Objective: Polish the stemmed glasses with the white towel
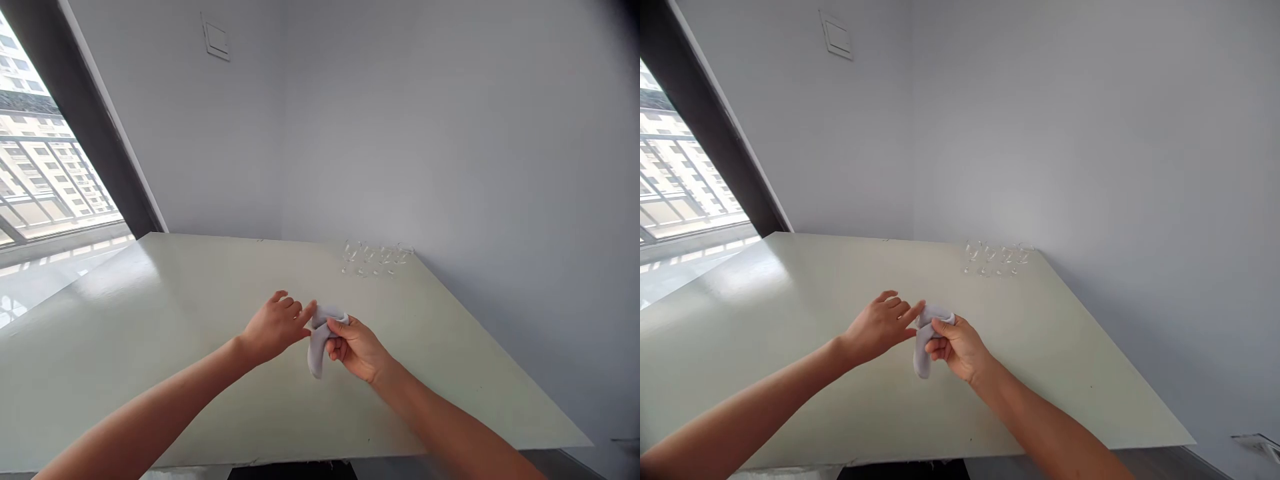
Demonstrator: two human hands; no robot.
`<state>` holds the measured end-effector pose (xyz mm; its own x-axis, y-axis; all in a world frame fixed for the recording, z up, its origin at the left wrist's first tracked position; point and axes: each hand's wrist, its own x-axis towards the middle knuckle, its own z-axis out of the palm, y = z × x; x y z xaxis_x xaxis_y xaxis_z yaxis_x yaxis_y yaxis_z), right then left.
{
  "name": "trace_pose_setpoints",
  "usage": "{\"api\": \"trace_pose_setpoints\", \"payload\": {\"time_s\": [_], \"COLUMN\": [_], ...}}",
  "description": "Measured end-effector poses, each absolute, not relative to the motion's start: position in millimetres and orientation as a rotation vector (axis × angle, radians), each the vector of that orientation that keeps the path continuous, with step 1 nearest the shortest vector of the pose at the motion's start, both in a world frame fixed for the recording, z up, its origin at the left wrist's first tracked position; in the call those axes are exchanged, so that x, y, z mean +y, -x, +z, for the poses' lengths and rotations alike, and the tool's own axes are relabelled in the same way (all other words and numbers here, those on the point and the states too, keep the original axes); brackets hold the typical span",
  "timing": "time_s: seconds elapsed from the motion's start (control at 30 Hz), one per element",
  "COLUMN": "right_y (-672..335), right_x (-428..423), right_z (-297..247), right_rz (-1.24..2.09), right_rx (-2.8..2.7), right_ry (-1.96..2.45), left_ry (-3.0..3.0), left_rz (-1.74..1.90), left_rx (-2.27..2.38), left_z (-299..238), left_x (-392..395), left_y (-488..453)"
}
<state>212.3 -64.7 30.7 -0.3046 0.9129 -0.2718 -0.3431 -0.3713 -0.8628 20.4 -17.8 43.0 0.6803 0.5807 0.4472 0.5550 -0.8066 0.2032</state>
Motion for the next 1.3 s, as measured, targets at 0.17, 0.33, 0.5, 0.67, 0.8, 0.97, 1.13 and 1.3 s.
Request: {"api": "trace_pose_setpoints", "payload": {"time_s": [0.17, 0.33, 0.5, 0.67, 0.8, 0.97, 1.13, 1.3], "right_y": [-206.0, -215.1, -214.4, -204.1, -199.9, -220.7, -245.7, -270.9], "right_x": [-82.1, -91.0, -78.1, -69.2, -81.1, -83.4, -56.2, -35.7], "right_z": [43.1, 64.2, 50.5, 25.3, 19.4, 14.7, 18.1, 29.4], "right_rz": [1.720, 1.477, 1.581, 1.756, 1.694, 0.948, 0.074, -0.023], "right_rx": [-1.274, -1.956, -1.624, -0.928, -1.181, -2.254, -2.651, -2.403], "right_ry": [0.981, 0.908, 0.960, 0.994, 0.954, 0.842, 0.573, 0.902], "left_ry": [-2.370, -1.681, -2.159, -3.020, -2.885, -2.057, -1.485, -1.245], "left_rz": [0.572, 0.087, 0.283, 0.559, 0.588, 0.230, 0.026, 0.286], "left_rx": [1.022, 0.613, 0.814, 0.949, 0.982, 0.838, 0.655, 0.758], "left_z": [43.2, 50.6, 51.2, 39.1, 34.7, 50.5, 48.7, 32.7], "left_x": [-18.4, -14.1, -19.7, -26.1, -21.4, -20.0, -20.7, -17.9], "left_y": [-5.4, 8.8, 8.4, 0.3, 1.9, 8.0, 7.8, 12.5]}}
